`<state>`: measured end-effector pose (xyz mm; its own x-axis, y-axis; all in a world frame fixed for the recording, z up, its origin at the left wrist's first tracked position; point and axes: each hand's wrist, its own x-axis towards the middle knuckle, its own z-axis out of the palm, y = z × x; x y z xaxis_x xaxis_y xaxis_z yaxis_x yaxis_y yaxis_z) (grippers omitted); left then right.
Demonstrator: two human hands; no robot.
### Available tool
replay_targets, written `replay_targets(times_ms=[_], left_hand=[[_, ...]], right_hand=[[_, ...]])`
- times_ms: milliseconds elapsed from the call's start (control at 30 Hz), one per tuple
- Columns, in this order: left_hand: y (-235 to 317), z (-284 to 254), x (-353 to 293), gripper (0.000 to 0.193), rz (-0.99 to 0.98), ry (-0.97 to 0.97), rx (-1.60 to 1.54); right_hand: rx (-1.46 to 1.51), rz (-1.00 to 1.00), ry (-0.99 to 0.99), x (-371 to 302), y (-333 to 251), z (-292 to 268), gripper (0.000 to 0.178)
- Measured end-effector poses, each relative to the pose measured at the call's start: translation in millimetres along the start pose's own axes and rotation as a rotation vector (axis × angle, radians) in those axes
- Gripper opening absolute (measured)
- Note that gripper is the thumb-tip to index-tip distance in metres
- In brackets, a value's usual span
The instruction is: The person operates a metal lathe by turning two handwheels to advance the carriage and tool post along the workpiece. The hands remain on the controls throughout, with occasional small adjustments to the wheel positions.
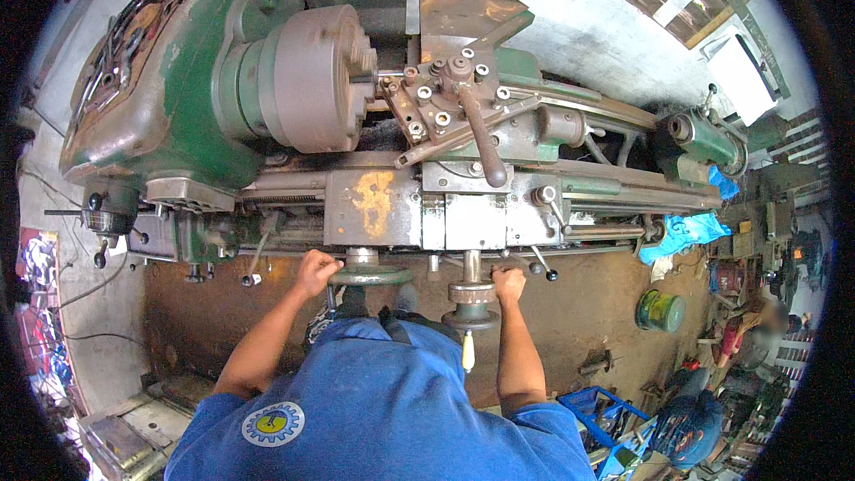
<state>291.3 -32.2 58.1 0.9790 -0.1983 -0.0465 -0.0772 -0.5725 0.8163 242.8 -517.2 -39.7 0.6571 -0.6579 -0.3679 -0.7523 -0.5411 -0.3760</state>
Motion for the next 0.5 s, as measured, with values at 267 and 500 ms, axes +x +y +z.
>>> replay_targets(times_ms=[267, 500], left_hand=[[31.8, -2.1, -12.4, 0.046, -0.205, -0.020, 0.102], [17.9, -7.6, -10.6, 0.040, -0.275, -0.097, 0.037]], right_hand=[[-0.003, -0.057, 0.010, -5.7, -6.1, -6.5, 0.043], [0.024, -0.048, -0.003, -18.8, -18.8, -18.3, 0.035]])
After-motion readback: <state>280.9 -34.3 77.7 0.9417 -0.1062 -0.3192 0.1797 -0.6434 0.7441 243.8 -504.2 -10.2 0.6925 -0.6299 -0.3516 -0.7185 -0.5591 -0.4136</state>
